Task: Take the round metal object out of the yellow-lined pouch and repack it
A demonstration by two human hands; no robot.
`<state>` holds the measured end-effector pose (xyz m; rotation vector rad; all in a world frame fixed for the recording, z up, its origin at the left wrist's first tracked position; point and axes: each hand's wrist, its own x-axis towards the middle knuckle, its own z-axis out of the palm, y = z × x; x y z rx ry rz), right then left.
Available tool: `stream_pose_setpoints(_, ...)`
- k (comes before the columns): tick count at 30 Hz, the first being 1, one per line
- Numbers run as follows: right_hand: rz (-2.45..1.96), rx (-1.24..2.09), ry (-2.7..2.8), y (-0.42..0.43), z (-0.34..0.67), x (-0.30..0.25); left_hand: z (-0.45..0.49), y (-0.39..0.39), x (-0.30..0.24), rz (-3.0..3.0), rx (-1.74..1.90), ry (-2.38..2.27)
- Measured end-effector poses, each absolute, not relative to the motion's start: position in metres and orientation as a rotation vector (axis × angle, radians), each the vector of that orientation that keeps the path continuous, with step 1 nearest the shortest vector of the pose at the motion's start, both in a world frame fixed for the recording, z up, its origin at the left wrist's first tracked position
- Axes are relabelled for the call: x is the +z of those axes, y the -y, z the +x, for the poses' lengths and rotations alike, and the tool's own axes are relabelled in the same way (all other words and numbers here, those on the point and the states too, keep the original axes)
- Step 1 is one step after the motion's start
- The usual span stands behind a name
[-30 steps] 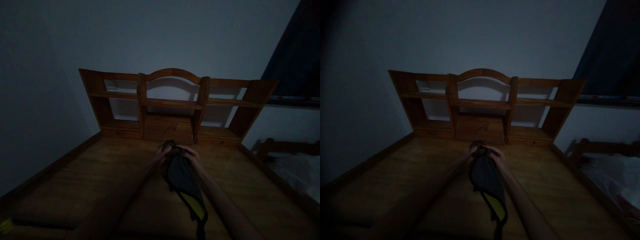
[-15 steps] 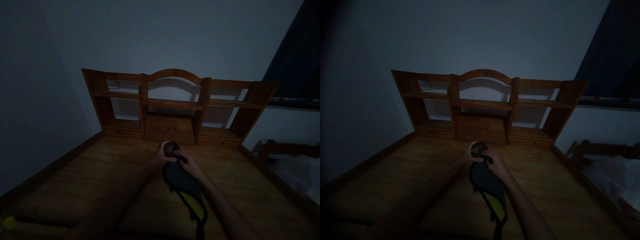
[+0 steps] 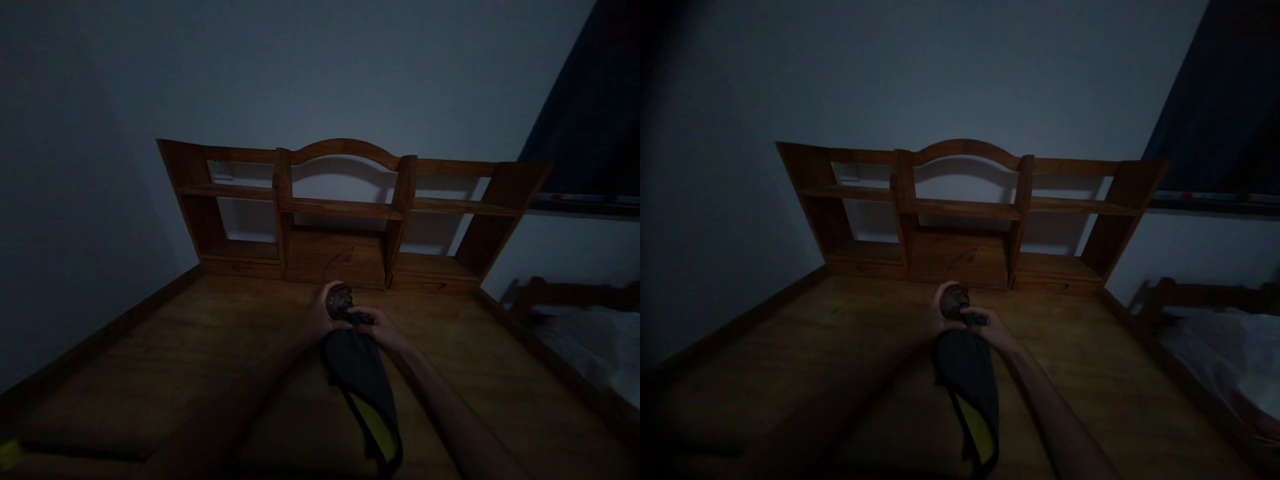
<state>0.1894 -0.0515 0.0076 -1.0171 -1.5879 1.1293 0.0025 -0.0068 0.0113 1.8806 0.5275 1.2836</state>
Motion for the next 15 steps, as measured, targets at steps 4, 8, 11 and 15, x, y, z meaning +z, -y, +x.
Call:
stream_pose_setpoints(4, -0.970, 1.317, 1.389, 0.055, 0.189, 0.012, 0.005, 0.011, 0.014, 1.986, 1.374, -0.634)
stream_pose_setpoints(8, -0.928, 1.421, 1.283, 0.058, 0.188, 0.018, 0.007, 0.014, 0.016, 2.138, 1.450, -0.779)
stream_pose_setpoints(11, -0.904, 1.430, 1.294, 0.060, 0.187, 0.020, 0.008, 0.015, 0.014, 2.272, 1.443, -0.772)
stream_pose_setpoints(15, -0.860, 1.457, 1.322, 0.061, 0.187, 0.019, 0.007, 0.015, 0.008, 2.422, 1.465, -0.744)
